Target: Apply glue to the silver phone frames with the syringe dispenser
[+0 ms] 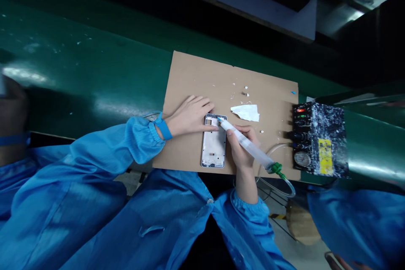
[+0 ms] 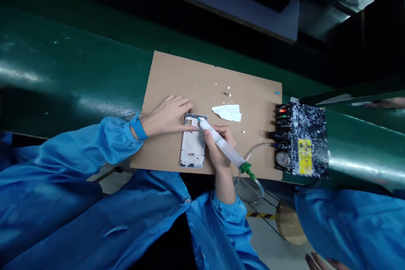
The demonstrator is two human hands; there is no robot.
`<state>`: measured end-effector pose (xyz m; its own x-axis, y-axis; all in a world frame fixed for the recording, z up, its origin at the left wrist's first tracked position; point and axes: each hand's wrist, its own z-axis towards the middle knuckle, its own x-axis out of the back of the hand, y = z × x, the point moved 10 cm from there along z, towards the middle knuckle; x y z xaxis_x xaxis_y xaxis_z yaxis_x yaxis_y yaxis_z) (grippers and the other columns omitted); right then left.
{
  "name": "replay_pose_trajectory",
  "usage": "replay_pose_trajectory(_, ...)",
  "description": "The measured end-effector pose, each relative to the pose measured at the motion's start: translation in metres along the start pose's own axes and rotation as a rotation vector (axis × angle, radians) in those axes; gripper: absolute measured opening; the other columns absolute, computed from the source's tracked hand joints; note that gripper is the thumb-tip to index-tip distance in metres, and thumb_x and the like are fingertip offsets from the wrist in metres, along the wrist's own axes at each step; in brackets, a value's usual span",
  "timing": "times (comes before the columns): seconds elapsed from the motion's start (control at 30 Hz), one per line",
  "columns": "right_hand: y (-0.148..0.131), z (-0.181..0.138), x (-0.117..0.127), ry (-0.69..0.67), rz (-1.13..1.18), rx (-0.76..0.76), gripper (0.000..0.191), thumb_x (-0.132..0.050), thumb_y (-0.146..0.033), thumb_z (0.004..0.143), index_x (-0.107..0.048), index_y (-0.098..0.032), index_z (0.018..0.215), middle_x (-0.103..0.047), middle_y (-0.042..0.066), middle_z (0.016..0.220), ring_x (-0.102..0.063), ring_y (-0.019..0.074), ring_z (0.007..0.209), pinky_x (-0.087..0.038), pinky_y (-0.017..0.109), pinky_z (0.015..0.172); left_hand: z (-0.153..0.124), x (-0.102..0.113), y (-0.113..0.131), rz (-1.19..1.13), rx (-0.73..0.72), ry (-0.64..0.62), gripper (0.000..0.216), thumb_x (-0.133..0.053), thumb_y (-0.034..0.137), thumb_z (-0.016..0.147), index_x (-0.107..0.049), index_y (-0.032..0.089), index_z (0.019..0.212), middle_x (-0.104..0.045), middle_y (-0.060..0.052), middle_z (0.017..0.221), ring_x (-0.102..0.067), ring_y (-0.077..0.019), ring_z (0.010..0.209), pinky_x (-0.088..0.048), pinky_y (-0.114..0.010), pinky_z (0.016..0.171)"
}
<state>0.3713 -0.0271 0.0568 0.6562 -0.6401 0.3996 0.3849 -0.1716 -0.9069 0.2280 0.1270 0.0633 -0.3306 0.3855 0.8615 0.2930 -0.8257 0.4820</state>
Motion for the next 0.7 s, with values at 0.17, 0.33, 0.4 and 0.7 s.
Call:
replay_pose_trajectory(0.17, 0.001, -0.0004, -0.0009, -0.004, 0.036, 0.001, 0.038, -0.087, -0.057, 0.093, -0.076, -0.021, 0.098, -0.081, 0.008, 0.09, -0.074, 0.0223, 0.072, -0.06, 0.034, 0.062, 0.0001, 0.0005, -0.0009, 0.0, 0.01, 0.007, 0.061, -0.069, 0.079, 0.099, -0.066, 0.02, 0.112, -0.073, -0.01, 0.118, -0.066, -0.0294, 0.11, -0.042, -0.043, 0.095)
replay_pose_trajectory(0.33, 0.0006, -0.0001, -0.0006, 0.004, 0.038, 0.01, 0.038, -0.087, -0.057, 0.092, -0.075, -0.021, 0.095, -0.083, 0.009, 0.092, -0.075, 0.0228, 0.074, -0.061, 0.034, 0.062, -0.0003, 0.0, -0.0013, -0.016, 0.011, 0.006, 0.06, -0.068, 0.079, 0.099, -0.067, 0.021, 0.111, -0.073, -0.009, 0.117, -0.066, -0.0292, 0.11, -0.042, -0.043, 0.095)
replay_pose_trajectory(0.4, 0.0019, 0.0, -0.0016, -0.003, 0.05, 0.002, 0.039, -0.087, -0.058, 0.092, -0.074, -0.021, 0.094, -0.083, 0.008, 0.092, -0.075, 0.0226, 0.074, -0.06, 0.034, 0.062, -0.0004, 0.0006, -0.0014, -0.015, 0.012, 0.012, 0.059, -0.069, 0.078, 0.099, -0.067, 0.02, 0.111, -0.073, -0.01, 0.117, -0.066, -0.0293, 0.11, -0.042, -0.043, 0.095)
replay_pose_trajectory(0.7, 0.0048, 0.0004, -0.0017, 0.0, 0.084, -0.015, 0.04, -0.087, -0.059, 0.091, -0.072, -0.022, 0.094, -0.083, 0.009, 0.093, -0.076, 0.0232, 0.076, -0.061, 0.034, 0.064, 0.0007, 0.0006, -0.0019, -0.019, 0.033, 0.004, 0.057, -0.075, 0.075, 0.097, -0.066, 0.02, 0.109, -0.073, -0.008, 0.116, -0.067, -0.0288, 0.11, -0.043, -0.043, 0.095)
